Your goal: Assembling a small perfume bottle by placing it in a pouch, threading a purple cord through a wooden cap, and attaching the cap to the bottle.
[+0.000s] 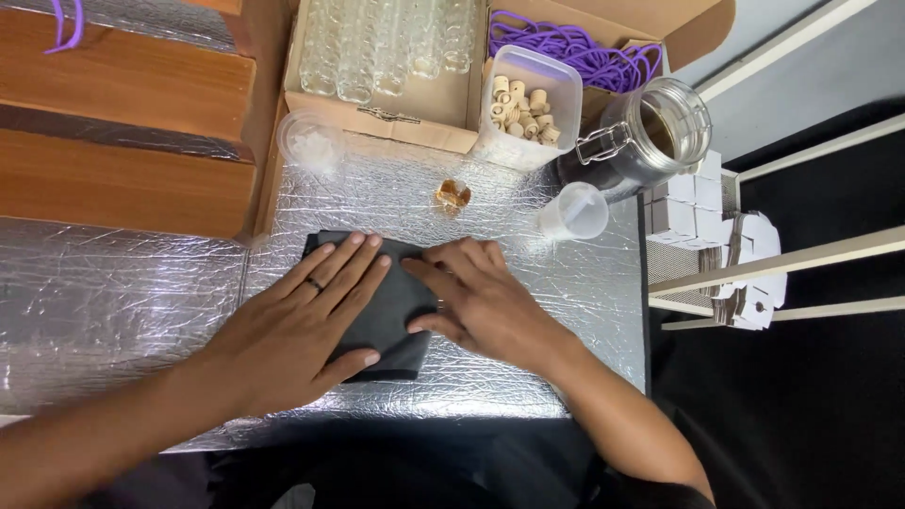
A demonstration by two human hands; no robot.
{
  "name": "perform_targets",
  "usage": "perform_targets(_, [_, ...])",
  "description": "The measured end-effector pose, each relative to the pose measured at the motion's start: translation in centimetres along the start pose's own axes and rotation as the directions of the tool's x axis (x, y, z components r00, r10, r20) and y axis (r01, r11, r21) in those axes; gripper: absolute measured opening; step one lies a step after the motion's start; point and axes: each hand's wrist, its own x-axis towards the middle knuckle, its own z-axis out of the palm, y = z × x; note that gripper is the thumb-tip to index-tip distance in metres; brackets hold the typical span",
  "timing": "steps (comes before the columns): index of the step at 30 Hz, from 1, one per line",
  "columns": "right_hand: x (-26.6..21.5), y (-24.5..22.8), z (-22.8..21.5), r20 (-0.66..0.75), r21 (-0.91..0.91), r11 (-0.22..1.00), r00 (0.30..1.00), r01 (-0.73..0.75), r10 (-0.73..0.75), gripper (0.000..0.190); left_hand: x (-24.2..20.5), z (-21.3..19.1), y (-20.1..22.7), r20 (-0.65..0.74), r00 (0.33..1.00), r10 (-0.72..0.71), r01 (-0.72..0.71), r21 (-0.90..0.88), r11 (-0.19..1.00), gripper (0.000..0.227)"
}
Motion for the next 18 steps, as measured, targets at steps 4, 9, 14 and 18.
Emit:
perform_targets(4, [1.6, -1.0, 1.5, -0.129, 0.03, 0.994, 0.986, 0.108, -0.104, 0.052, -2.7, -1.7, -0.9, 0.035, 0.997, -0.062, 0.061, 0.019, 0.998, 0.092])
perform_targets(9, [2.4, -2.6, 2.2, -0.089, 0.02, 0.971, 0.967, 0.24, -0.237, 0.052, -6.3, -4.0, -2.3, 0.111, 0.983, -0.147, 0.152, -0.035, 0.988, 0.093])
perform_targets(14, [2.4, -1.9, 3.2, 0.001, 0.009, 0.977, 0.977, 0.214, -0.214, 0.06, -9.6, -4.3, -4.6, 0.179, 0.963, -0.199, 0.209, -0.036, 0.977, 0.096])
perform_targets(18, [2.4, -2.0, 3.2, -0.013, -0.013, 0.976, 0.975, 0.219, -0.22, 0.058, -11.0, -4.4, -5.0, 0.231, 0.938, -0.26, 0.274, -0.028, 0.961, 0.102])
